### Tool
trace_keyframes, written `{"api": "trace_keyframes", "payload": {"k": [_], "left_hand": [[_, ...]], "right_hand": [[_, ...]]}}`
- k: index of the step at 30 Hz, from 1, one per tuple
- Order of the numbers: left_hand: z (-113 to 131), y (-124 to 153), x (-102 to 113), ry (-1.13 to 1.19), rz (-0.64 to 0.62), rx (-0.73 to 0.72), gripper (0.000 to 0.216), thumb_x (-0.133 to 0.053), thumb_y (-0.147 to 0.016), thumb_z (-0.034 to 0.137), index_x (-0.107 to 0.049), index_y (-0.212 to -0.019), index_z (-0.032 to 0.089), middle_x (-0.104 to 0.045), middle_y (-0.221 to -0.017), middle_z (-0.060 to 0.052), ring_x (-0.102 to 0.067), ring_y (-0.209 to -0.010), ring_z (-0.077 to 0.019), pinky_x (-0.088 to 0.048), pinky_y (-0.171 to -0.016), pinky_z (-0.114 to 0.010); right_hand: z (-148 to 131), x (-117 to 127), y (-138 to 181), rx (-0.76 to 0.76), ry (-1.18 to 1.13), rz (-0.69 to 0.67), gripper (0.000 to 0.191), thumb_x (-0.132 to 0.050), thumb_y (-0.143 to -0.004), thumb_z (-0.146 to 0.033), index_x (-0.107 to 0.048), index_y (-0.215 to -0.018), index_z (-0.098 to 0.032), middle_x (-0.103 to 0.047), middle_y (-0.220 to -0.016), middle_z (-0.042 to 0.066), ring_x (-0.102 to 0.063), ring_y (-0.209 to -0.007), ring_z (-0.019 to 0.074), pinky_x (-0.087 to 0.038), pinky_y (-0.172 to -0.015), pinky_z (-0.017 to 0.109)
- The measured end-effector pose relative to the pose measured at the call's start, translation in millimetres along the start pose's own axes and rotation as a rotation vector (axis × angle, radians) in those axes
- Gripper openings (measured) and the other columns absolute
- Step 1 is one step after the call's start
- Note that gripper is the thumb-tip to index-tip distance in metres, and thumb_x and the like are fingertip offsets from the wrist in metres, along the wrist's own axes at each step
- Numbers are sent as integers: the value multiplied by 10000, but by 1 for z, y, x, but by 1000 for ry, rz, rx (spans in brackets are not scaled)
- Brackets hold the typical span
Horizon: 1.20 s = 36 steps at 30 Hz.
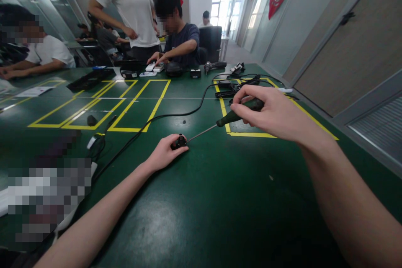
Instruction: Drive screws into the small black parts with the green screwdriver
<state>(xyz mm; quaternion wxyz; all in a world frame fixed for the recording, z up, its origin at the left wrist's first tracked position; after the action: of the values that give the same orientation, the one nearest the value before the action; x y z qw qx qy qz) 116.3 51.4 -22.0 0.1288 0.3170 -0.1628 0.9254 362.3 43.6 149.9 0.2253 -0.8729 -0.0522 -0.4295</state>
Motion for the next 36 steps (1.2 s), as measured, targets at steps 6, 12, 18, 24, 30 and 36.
{"api": "trace_keyframes", "payload": {"k": [6, 12, 18, 24, 30, 36], "left_hand": [[2, 0, -2, -41, -9, -13, 276, -719, -940, 440, -740, -1078, 202, -745, -973, -54, -679, -866, -223, -561, -853, -348], [2, 1, -2, -44, -10, -16, 274, -710, -947, 441, -733, -1078, 201, -738, -981, -57, -668, -870, -221, -560, -855, -349], [2, 1, -2, -37, -13, -12, 297, -707, -947, 462, -734, -1095, 205, -746, -987, -60, -671, -878, -228, -565, -858, -355], [1, 0, -2, -32, -8, -5, 296, -707, -944, 467, -734, -1088, 209, -751, -998, -57, -673, -885, -226, -568, -867, -353], [1, 0, -2, -25, -6, -12, 294, -709, -940, 463, -732, -1086, 209, -753, -999, -57, -672, -872, -223, -566, -863, -354], [1, 0, -3, -32, -6, 1, 294, -706, -942, 459, -734, -1093, 209, -751, -998, -57, -667, -873, -223, -565, -851, -351]], "right_hand": [[-1, 2, -1, 43, 1, 8, 121, -658, -798, -342, -643, -836, -227, -718, -879, 42, -613, -760, 207, -432, -682, 342], [6, -1, 0, -75, 77, -23, 290, -596, -913, -509, -665, -889, -229, -624, -664, 14, -527, -589, 183, -342, -594, 345], [-1, 2, 2, 53, 13, 30, 154, -662, -809, -372, -640, -881, -238, -720, -881, 37, -634, -765, 212, -415, -664, 340], [0, 2, 1, 42, 44, 50, 217, -672, -825, -440, -651, -889, -234, -733, -906, 55, -651, -825, 239, -438, -709, 362], [3, -1, 0, -40, 31, 0, 235, -610, -894, -458, -655, -851, -230, -672, -739, 30, -577, -652, 198, -387, -634, 351], [-5, 2, 2, 80, 24, 61, 154, -667, -779, -341, -629, -890, -240, -730, -931, 49, -672, -883, 252, -465, -767, 371]]}}
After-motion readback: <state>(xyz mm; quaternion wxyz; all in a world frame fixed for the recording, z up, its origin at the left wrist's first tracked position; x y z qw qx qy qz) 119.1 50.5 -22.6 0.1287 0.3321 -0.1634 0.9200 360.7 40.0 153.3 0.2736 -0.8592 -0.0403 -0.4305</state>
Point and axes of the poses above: each hand's wrist, its own y-axis away from the middle knuckle, its own x-axis out of the back of the hand, z = x × y, the point moved 9 cm from there along -y, towards the middle knuckle
